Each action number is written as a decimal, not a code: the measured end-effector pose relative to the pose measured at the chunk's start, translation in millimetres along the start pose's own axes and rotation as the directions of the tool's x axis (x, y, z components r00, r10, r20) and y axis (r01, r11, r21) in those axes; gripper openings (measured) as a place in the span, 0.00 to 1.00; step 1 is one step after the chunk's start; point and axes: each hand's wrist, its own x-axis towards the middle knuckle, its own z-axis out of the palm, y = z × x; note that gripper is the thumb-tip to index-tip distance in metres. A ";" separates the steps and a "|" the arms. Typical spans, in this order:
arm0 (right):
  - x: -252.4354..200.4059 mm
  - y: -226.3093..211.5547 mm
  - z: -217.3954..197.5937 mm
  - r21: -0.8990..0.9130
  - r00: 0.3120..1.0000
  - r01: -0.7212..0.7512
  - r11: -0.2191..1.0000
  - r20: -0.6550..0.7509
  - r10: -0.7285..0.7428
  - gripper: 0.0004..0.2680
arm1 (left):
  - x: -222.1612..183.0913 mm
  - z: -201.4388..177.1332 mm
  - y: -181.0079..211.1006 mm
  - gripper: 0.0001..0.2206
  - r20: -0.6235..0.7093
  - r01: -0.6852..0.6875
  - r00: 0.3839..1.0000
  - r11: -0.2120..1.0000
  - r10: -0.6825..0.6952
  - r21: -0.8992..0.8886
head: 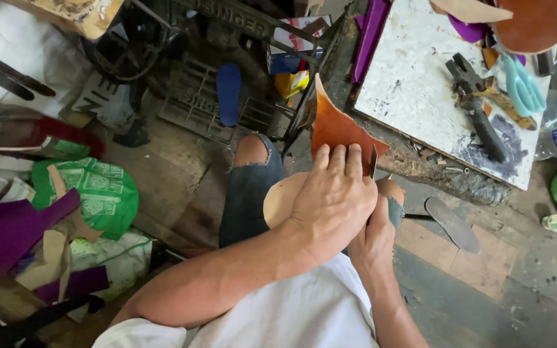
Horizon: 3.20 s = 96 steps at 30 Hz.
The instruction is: The person is refining the edges of leather sole components by trimming them with a utility knife at a workbench.
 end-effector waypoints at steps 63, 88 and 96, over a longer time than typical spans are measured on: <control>1.1 -5.8 6.7 -0.200 0.981 0.180 0.963 -0.029 -0.190 0.15 | 3.7 2.4 -26.4 0.11 0.193 0.042 0.981 0.972 0.003 -0.231; 24.7 65.4 14.8 -0.070 0.990 0.141 0.988 -0.021 -0.143 0.09 | -1.8 -2.5 -51.1 0.10 0.107 -0.065 0.989 0.949 0.103 -0.310; 21.2 40.6 8.5 -0.134 0.986 0.160 0.978 -0.021 -0.164 0.10 | 1.9 -14.4 -53.6 0.10 0.229 -0.059 0.964 0.948 0.135 -0.311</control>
